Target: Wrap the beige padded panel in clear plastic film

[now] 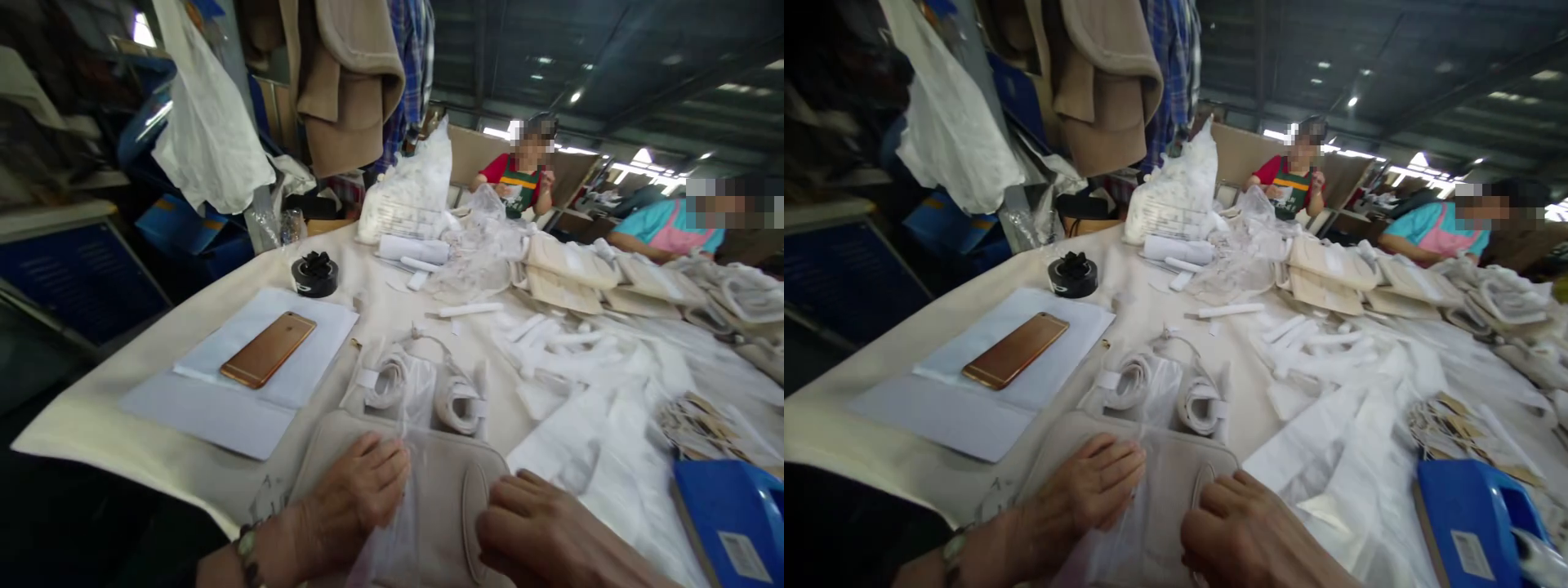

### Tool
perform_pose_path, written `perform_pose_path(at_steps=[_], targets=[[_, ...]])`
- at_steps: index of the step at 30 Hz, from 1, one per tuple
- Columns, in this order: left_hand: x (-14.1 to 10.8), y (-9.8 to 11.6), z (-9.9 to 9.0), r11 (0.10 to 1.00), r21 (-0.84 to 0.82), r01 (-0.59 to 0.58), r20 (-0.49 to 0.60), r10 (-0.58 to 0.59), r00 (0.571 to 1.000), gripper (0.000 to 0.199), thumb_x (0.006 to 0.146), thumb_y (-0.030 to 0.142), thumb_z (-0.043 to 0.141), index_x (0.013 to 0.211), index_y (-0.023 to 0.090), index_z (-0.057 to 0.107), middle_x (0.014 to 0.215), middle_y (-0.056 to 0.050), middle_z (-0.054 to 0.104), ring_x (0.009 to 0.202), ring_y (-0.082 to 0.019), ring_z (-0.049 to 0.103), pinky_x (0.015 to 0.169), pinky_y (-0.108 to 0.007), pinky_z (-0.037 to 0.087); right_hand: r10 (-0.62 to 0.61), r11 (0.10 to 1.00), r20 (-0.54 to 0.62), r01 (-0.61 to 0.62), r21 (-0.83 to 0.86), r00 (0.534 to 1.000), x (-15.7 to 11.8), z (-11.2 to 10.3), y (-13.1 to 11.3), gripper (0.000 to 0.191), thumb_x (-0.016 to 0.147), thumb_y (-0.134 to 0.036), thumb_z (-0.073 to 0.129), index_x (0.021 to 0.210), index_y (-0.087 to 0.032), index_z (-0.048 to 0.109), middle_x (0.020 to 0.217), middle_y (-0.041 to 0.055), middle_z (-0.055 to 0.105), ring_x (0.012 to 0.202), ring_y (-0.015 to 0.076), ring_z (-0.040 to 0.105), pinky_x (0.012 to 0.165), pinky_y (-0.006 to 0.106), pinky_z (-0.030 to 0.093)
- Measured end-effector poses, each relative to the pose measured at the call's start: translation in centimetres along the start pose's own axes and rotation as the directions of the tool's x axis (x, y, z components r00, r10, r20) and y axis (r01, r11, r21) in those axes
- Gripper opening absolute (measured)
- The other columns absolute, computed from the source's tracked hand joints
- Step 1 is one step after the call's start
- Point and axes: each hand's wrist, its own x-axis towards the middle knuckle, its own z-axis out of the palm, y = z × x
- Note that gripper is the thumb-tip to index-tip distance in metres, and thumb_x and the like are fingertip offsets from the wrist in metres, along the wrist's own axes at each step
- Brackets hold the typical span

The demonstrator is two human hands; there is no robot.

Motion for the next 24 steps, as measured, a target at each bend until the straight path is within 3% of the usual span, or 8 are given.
perform_pose_path(at_steps=[3, 7, 14, 19, 22, 24], targets=[[-0.5, 0.1, -0.2, 0.999, -0.034, 0.006, 0.044, -0.004, 0.999, 0.022, 0.09, 0.017, 0.05, 0.11, 0.014, 0.057, 0.116, -0.004, 0.062, 0.113, -0.018, 0.051, 0.102, -0.037, 0.03, 0.019, 0.999, 0.17, -0.012, -0.041, 0.985, 5.3, 0.0, 0.9, 0.018, 0.085, -0.01, 0.051, 0.072, -0.02, 0.055, 0.072, -0.0013, 0.062, 0.066, 0.0125, 0.055, 0.063, 0.027, 0.036], [-0.6, -0.1, 0.1, 0.999, -0.052, 0.001, 0.063, 0.002, 0.998, 0.022, 0.089, 0.017, 0.049, 0.108, 0.012, 0.058, 0.119, -0.005, 0.06, 0.115, -0.02, 0.049, 0.102, -0.039, 0.03, -0.019, 0.985, 0.231, 0.058, -0.164, 0.973, 8.9, 1.7, 3.4, 0.016, 0.088, -0.015, 0.05, 0.076, -0.018, 0.059, 0.074, 0.0016, 0.062, 0.069, 0.0143, 0.055, 0.066, 0.029, 0.032], [-0.3, -0.2, 0.9, 1.0, -0.012, 0.01, -0.117, -0.012, 0.993, 0.021, 0.092, 0.015, 0.043, 0.095, 0.013, 0.064, 0.109, -0.006, 0.064, 0.113, -0.022, 0.05, 0.097, -0.04, 0.033, -0.011, 0.968, 0.284, 0.081, -0.237, 0.959, 11.6, 2.4, 4.1, 0.015, 0.084, -0.01, 0.053, 0.078, -0.019, 0.064, 0.075, 0.0019, 0.065, 0.074, 0.0159, 0.06, 0.069, 0.029, 0.035], [-0.4, -0.4, 2.1, 1.0, 0.0, -0.015, -0.231, 0.015, 0.973, 0.017, 0.089, 0.017, 0.049, 0.088, 0.013, 0.065, 0.102, -0.006, 0.065, 0.104, -0.023, 0.053, 0.093, -0.041, 0.034, 0.11, 0.98, 0.358, -0.04, -0.196, 0.927, 13.0, 2.4, 4.7, 0.012, 0.084, -0.028, 0.062, 0.079, -0.018, 0.068, 0.076, 0.0033, 0.069, 0.076, 0.0177, 0.064, 0.063, 0.026, 0.036], [-0.4, -0.6, 2.3, 0.999, 0.0, -0.038, -0.232, 0.037, 0.972, 0.014, 0.086, 0.017, 0.053, 0.09, 0.013, 0.065, 0.102, -0.006, 0.065, 0.104, -0.023, 0.054, 0.093, -0.041, 0.033, 0.158, 0.978, 0.316, -0.103, -0.184, 0.935, 13.7, 2.1, 5.9, 0.024, 0.074, -0.038, 0.073, 0.084, -0.018, 0.067, 0.076, 0.0033, 0.07, 0.072, 0.0174, 0.064, 0.056, 0.024, 0.033], [-0.5, -0.7, 2.3, 0.999, -0.006, -0.041, -0.213, 0.039, 0.976, 0.012, 0.086, 0.017, 0.054, 0.09, 0.013, 0.065, 0.102, -0.005, 0.065, 0.104, -0.022, 0.053, 0.094, -0.041, 0.033, 0.165, 0.973, 0.247, -0.117, -0.198, 0.955, 13.7, 1.8, 6.7, 0.026, 0.071, -0.036, 0.077, 0.084, -0.016, 0.066, 0.077, 0.0033, 0.069, 0.072, 0.0167, 0.063, 0.057, 0.023, 0.035]])
